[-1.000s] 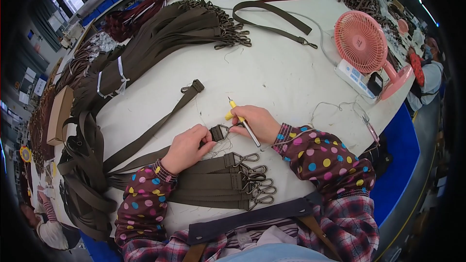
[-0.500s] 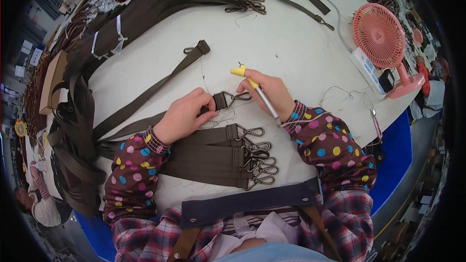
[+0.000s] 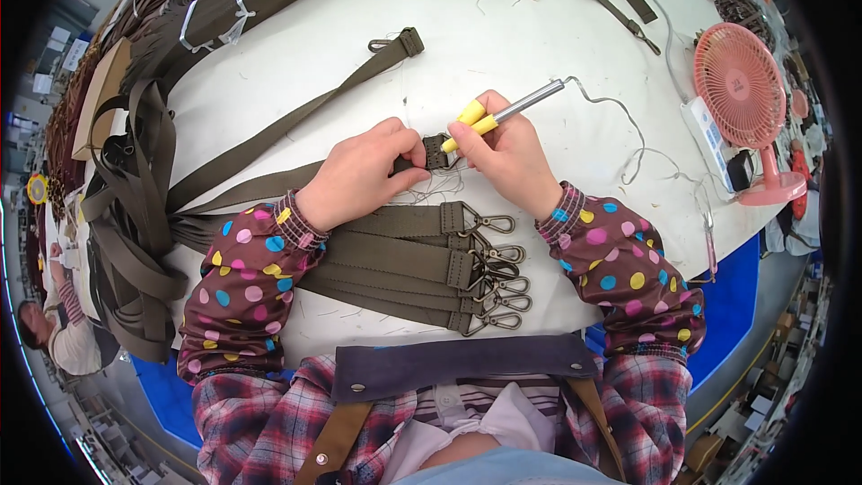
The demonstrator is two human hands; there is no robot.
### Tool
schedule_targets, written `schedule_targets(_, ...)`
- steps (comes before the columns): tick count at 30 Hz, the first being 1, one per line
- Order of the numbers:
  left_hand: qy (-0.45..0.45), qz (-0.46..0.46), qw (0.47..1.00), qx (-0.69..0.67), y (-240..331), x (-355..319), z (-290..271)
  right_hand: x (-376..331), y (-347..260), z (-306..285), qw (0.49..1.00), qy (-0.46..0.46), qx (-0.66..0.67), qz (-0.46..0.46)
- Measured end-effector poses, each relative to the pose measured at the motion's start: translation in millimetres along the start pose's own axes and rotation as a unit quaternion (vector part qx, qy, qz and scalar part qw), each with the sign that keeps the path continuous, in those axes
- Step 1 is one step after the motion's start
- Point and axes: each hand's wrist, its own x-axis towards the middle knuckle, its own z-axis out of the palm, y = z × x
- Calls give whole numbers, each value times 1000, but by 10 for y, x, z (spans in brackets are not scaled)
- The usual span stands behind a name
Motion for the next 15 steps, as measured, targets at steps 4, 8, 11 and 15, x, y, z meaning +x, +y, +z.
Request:
schedule_targets(4, -23, 10, 1000, -17, -69, 30, -12, 0, 53, 8, 999, -15, -28, -13)
schedule_targets(8, -53, -76, 986, -138, -71, 51, -92, 13, 118, 26, 998, -3, -41, -51)
schedule_targets(11, -54, -76, 980, -178, -100, 52, -90, 20, 136, 33, 997, -4, -46, -56)
schedule_targets(15, -52, -70, 981, -173, -84, 49, -95, 8, 114, 35, 996, -10, -67, -52)
